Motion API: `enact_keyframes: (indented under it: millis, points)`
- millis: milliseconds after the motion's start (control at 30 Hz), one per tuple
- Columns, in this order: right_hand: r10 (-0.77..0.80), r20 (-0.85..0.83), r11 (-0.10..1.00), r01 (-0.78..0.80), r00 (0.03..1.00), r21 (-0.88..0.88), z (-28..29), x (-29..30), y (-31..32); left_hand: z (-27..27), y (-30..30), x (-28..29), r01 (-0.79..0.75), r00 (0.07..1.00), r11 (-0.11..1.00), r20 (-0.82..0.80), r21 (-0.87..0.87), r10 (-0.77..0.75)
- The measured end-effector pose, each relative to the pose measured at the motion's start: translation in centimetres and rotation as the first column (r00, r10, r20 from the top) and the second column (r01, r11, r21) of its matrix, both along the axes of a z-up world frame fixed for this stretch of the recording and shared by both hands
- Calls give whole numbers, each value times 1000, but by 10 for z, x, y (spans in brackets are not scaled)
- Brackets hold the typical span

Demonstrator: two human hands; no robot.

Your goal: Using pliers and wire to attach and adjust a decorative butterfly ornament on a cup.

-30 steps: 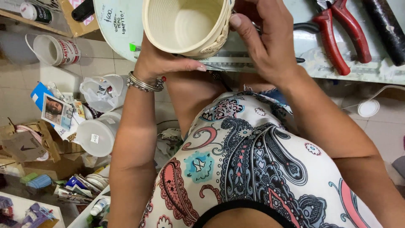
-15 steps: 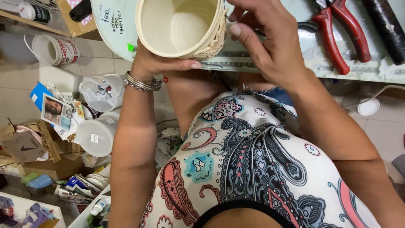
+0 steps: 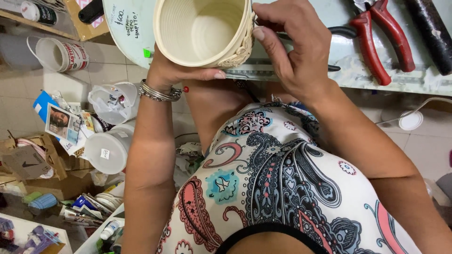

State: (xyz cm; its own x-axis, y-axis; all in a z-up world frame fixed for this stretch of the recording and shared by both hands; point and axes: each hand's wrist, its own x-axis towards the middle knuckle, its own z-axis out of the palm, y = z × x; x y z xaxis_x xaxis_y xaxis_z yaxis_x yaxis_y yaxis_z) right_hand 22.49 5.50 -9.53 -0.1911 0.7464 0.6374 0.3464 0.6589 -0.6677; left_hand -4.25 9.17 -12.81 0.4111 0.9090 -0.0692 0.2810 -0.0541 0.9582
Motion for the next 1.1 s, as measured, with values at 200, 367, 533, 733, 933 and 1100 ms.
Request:
enact_keyframes:
  millis: [200, 367, 533, 733, 933, 1100]
  points:
    - [61, 212, 995, -43, 975, -89, 7, 29, -8, 0, -1, 0, -41, 999, 999, -18, -25, 41]
    - [-156, 833, 975, 218, 530, 43, 4, 58, -26, -2, 0, -1, 21, 999, 1000, 33, 0, -21]
    - [-261, 699, 965, 187, 666, 182, -17, 56, -24, -2, -2, 1, 23, 997, 999, 79, -40, -20]
    - [-110, 237, 992, 121, 965, -30, -30, 40, -15, -7, -1, -2, 4, 998, 999, 62, -41, -1]
    - [-120, -97, 990, 112, 988, -88, -2, -6, -8, -6, 0, -3, 84, 996, 996, -13, -6, -84]
    - [-139, -108, 986, 147, 984, 72, -13, -16, 0, -10, 1, -5, 89, 996, 996, 15, -12, -89]
